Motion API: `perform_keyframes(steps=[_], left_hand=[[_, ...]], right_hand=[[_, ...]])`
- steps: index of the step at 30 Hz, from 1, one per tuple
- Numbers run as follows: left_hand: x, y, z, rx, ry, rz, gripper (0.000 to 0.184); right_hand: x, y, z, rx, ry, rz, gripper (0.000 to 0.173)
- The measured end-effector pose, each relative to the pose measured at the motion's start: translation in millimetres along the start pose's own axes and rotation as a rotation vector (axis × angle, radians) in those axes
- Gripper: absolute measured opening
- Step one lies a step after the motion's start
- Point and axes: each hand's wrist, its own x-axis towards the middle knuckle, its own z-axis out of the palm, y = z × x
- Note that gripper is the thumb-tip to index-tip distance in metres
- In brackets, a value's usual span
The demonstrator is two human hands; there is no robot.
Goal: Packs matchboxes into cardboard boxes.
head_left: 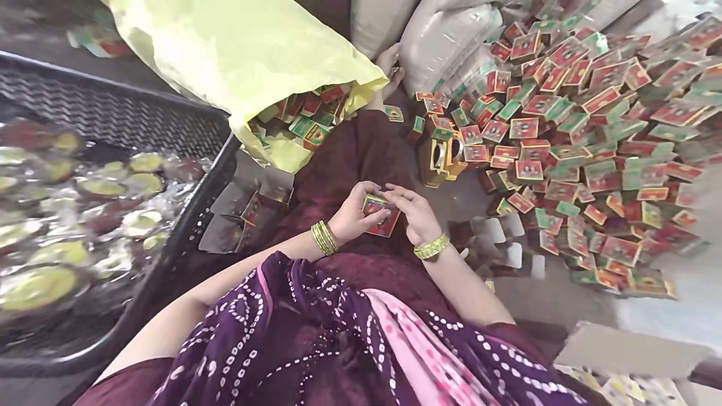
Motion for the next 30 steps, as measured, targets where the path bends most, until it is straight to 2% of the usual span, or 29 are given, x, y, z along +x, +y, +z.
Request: perform_keyframes(steps=[3, 4, 6, 7, 9, 11, 13, 15, 17, 18, 21, 23, 24, 26, 28, 30], left_hand=[[-0.3, 0.1, -0.8, 0.012, -0.037, 0.037, 0.056], [-0.8, 0.5, -1.4, 0.035, -0.052, 0.050, 0.058], [-4.1, 2.4, -4.2, 0.124, -0.102, 0.094, 0.065], [-5.8, 3.1, -5.1, 0.159, -0.119, 0.122, 0.068], [-5.5, 2.2, -6.3, 0.172, -0.118, 0.199, 0.069], [-4.5, -0.2, -7.3, 0.074, -0.080, 0.210, 0.068], [-3.7, -3.6, -4.0, -0.103, -0.020, 0.112, 0.063], [-1.1, -3.7, -2.7, -0.190, 0.023, -0.005, 0.061], [2.8, -5.2, -1.0, -0.198, 0.056, -0.090, 0.062], [3.8, -6.1, -0.6, -0.189, 0.059, -0.111, 0.061], [3.8, -7.1, -0.8, -0.124, 0.032, -0.112, 0.059], [4.9, -3.8, 0.5, -0.089, 0.027, -0.127, 0.059], [6.0, -2.9, 1.0, -0.075, 0.030, -0.126, 0.058], [6.6, -2.7, -0.2, -0.062, 0.027, -0.107, 0.056], [6.7, -4.2, -1.4, -0.070, 0.033, -0.096, 0.055], [6.9, -7.3, -1.6, -0.069, 0.034, -0.087, 0.053]], right_hand=[[3.6, -0.3, 1.9, -0.031, 0.077, 0.026, 0.018], [5.5, 0.2, 2.9, -0.030, 0.121, 0.035, 0.029], [11.9, -0.4, 0.3, -0.091, 0.151, 0.068, 0.073], [15.3, -1.7, -2.3, -0.127, 0.170, 0.067, 0.082], [19.3, -3.2, -12.4, -0.252, 0.104, -0.033, 0.071], [14.6, -8.8, -23.0, -0.455, -0.139, -0.124, 0.056], [8.7, -17.7, -30.7, -0.672, -0.321, -0.098, 0.056], [11.4, -33.6, -41.1, -0.757, -0.339, 0.034, 0.056], [24.5, -71.9, -67.8, -0.717, -0.197, 0.130, 0.050], [33.0, -98.0, -88.3, -0.635, -0.054, 0.085, 0.044], [61.2, -192.1, -167.5, -0.317, 0.481, -0.343, 0.044], [63.6, -249.7, -208.9, -0.172, 0.727, -0.549, 0.062], [59.7, -268.1, -218.5, -0.105, 0.777, -0.608, 0.066], [50.4, -275.0, -225.8, -0.101, 0.808, -0.669, 0.063], [41.1, -252.2, -222.3, -0.275, 0.769, -0.617, 0.061], [34.3, -211.9, -211.9, -0.442, 0.693, -0.488, 0.057]])
